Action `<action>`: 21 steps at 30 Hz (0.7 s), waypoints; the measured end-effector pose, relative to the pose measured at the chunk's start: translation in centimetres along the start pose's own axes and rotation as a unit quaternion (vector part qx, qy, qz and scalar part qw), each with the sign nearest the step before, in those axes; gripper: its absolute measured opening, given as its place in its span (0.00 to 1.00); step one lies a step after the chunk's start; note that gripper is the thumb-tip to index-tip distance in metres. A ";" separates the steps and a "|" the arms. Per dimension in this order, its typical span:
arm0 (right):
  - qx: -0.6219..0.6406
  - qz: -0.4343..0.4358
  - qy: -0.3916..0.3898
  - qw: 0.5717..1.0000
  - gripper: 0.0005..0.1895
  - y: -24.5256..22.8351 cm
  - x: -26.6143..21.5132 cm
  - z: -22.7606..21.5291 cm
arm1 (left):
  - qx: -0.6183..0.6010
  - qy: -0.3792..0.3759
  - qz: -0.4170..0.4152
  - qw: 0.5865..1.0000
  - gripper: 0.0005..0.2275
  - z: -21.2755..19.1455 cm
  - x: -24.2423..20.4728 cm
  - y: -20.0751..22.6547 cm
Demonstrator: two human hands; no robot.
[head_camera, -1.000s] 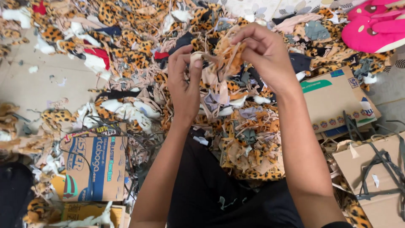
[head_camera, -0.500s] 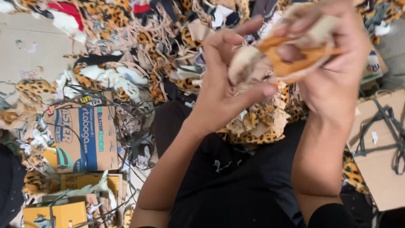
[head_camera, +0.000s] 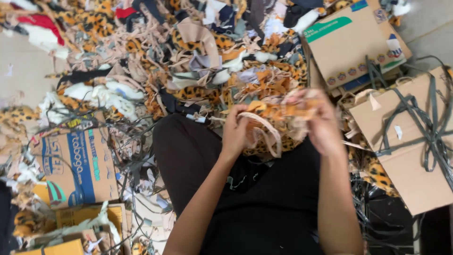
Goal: The person sorts through fabric scraps and packs them into a small cardboard box, then secures the box using cord.
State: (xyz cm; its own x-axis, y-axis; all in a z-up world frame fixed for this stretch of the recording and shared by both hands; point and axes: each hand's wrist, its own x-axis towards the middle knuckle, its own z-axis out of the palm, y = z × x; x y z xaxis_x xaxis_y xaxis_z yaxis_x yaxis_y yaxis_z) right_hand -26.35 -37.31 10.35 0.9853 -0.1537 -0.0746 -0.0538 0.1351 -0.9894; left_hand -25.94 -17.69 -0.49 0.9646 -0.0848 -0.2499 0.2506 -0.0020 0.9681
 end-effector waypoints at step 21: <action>-0.538 -0.168 -0.060 0.824 0.18 7.6 -1.6 -0.5 | 0.135 0.066 0.152 0.977 0.10 -3.4 -5.2 10.2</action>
State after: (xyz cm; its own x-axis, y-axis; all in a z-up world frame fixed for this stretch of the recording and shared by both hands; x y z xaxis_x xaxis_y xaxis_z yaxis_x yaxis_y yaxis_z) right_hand -28.44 -36.55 2.93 0.9792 0.1008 0.1761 0.1766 -0.8508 -0.4950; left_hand -28.16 -13.93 10.60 0.9977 0.0072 0.0670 -0.0629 -0.2604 0.9635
